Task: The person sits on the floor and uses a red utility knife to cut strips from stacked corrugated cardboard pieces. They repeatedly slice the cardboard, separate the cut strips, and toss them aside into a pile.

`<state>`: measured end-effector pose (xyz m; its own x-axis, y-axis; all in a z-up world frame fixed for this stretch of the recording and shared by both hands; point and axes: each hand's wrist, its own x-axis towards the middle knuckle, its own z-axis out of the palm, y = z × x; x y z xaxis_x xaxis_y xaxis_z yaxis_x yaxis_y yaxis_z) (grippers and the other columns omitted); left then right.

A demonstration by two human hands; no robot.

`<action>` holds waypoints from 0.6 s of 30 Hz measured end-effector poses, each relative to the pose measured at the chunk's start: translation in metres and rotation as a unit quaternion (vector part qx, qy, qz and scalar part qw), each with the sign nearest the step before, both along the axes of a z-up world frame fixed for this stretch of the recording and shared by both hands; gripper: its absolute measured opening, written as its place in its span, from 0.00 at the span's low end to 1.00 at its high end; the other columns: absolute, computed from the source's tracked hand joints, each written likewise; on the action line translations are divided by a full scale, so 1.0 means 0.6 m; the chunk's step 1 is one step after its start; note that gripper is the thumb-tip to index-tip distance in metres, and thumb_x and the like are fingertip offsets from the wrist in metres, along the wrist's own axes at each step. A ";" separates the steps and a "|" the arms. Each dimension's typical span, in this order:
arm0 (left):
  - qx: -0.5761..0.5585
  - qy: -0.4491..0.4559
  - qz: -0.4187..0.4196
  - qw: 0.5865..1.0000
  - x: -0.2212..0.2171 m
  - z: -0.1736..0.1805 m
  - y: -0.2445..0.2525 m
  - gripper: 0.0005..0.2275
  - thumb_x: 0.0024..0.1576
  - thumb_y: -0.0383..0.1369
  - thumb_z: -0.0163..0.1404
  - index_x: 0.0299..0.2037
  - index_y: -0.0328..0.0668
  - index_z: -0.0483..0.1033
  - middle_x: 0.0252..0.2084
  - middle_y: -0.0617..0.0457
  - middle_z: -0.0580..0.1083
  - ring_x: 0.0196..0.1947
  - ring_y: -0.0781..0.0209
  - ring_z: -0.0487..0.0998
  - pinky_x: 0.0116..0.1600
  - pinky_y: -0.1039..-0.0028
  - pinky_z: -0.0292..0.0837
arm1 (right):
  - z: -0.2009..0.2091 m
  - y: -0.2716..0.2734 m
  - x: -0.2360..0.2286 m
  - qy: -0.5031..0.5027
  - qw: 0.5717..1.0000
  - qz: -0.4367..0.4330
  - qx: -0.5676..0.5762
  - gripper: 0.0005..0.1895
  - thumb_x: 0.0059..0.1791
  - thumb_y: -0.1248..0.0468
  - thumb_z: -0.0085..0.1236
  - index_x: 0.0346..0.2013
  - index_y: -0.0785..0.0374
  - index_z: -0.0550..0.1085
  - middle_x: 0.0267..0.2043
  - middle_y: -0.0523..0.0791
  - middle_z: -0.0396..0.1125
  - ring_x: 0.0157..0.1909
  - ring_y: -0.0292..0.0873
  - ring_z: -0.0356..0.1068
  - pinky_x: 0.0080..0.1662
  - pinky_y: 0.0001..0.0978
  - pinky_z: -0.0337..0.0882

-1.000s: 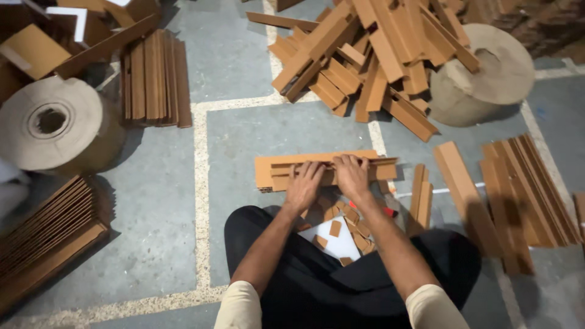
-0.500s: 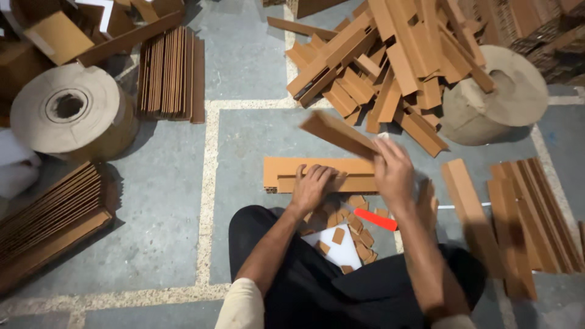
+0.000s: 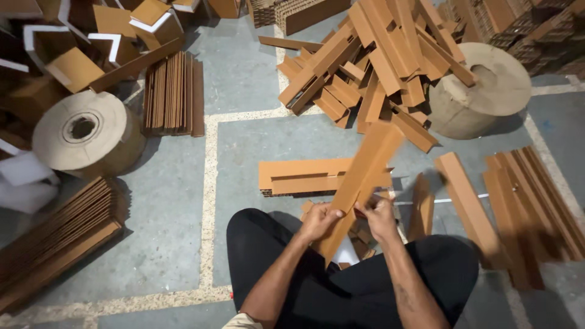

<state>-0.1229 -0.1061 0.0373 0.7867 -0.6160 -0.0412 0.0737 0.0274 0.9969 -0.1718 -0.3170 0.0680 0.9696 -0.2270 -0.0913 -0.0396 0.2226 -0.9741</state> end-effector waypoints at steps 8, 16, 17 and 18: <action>-0.018 -0.037 -0.063 0.997 0.027 -0.041 0.031 0.17 0.65 0.40 0.50 0.54 0.31 0.76 0.47 0.52 0.77 0.45 0.66 0.77 0.50 0.72 0.74 | 0.049 -0.013 0.041 0.140 0.931 0.210 -0.265 0.14 0.52 0.57 0.59 0.41 0.68 0.77 0.32 0.45 0.76 0.30 0.37 0.74 0.36 0.33 0.75; -0.095 0.161 0.011 0.982 0.004 -0.077 0.003 0.15 0.65 0.39 0.46 0.49 0.33 0.76 0.36 0.49 0.76 0.30 0.60 0.78 0.35 0.69 0.77 | 0.056 0.070 0.014 -0.087 0.915 0.041 -0.392 0.14 0.56 0.57 0.52 0.43 0.67 0.76 0.27 0.46 0.71 0.27 0.35 0.72 0.31 0.32 0.70; -0.107 0.237 0.028 0.965 -0.006 -0.080 -0.006 0.14 0.64 0.39 0.45 0.49 0.35 0.74 0.31 0.48 0.75 0.23 0.58 0.78 0.29 0.67 0.78 | 0.041 0.088 0.013 -0.062 0.921 -0.008 -0.385 0.15 0.56 0.56 0.51 0.40 0.66 0.76 0.23 0.44 0.69 0.24 0.35 0.70 0.29 0.32 0.69; -0.152 0.261 0.045 0.952 -0.022 -0.083 -0.024 0.14 0.66 0.40 0.45 0.48 0.34 0.74 0.30 0.47 0.75 0.22 0.59 0.78 0.28 0.69 0.76 | 0.029 0.097 0.010 -0.037 0.924 -0.056 -0.376 0.15 0.56 0.56 0.49 0.37 0.65 0.76 0.19 0.43 0.66 0.21 0.35 0.68 0.27 0.32 0.67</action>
